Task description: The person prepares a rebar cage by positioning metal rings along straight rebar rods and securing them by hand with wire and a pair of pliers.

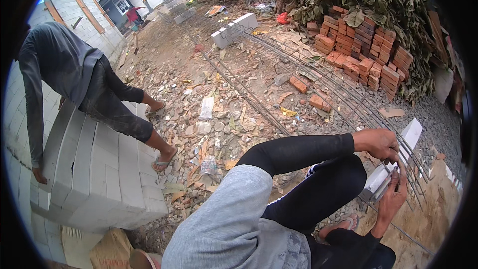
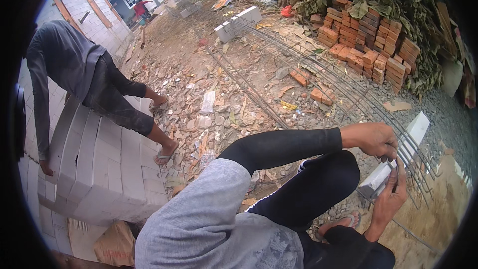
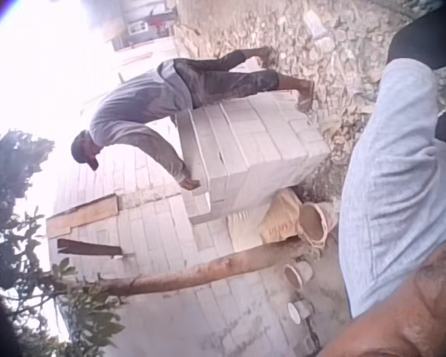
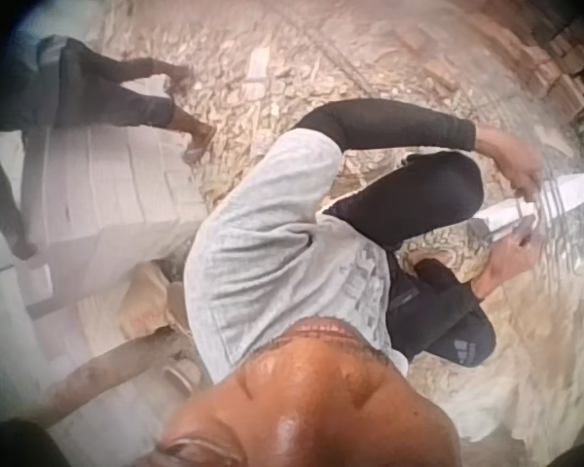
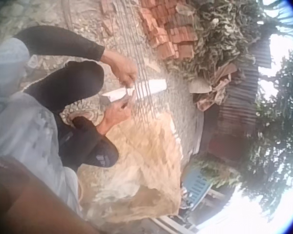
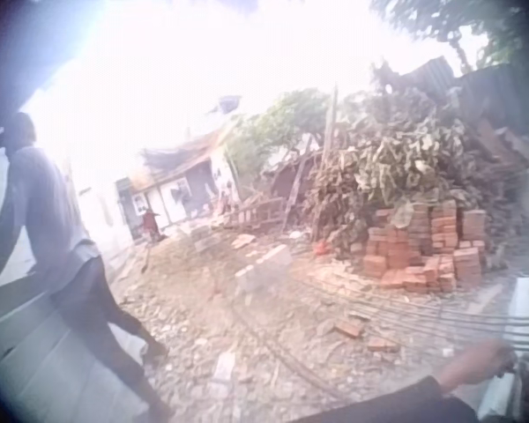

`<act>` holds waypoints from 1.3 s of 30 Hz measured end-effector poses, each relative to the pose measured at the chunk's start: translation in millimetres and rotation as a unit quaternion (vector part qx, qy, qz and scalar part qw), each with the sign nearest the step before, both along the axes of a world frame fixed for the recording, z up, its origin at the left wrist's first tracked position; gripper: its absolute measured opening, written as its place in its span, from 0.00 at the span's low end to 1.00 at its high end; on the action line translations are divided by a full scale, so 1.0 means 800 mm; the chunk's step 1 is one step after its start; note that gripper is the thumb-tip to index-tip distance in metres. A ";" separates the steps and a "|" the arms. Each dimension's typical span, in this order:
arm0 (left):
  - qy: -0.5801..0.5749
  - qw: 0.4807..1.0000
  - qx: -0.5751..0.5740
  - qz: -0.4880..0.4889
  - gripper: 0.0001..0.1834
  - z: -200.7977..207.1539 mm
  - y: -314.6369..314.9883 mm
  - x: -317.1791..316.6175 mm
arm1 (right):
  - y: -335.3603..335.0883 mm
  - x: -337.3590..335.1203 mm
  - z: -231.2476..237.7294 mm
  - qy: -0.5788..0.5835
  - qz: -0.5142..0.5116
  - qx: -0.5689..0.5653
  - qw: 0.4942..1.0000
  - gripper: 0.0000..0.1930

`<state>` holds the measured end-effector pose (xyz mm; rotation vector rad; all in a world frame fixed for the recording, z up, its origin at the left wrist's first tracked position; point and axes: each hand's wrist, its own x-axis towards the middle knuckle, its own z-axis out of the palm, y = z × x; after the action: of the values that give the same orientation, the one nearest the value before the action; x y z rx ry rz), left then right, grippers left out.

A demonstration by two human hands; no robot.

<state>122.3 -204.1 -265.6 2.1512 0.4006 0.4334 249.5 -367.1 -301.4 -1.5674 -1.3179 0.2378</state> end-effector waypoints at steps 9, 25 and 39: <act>0.103 0.980 -0.136 -0.103 0.13 -0.106 0.056 0.005 | 0.027 -0.003 -0.080 0.095 -0.028 -0.087 0.991 0.17; 0.083 0.966 0.215 0.115 0.22 -0.320 0.210 0.048 | 0.046 0.079 -0.177 0.131 -0.206 -0.219 0.945 0.12; 0.165 0.985 0.013 0.058 0.20 -0.340 0.227 0.094 | 0.115 0.062 -0.218 0.145 -0.161 -0.255 0.942 0.13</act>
<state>197.3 -22.2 -537.9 2.2355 0.7120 0.1455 299.2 -275.1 -476.0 -2.0600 -0.7853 0.6153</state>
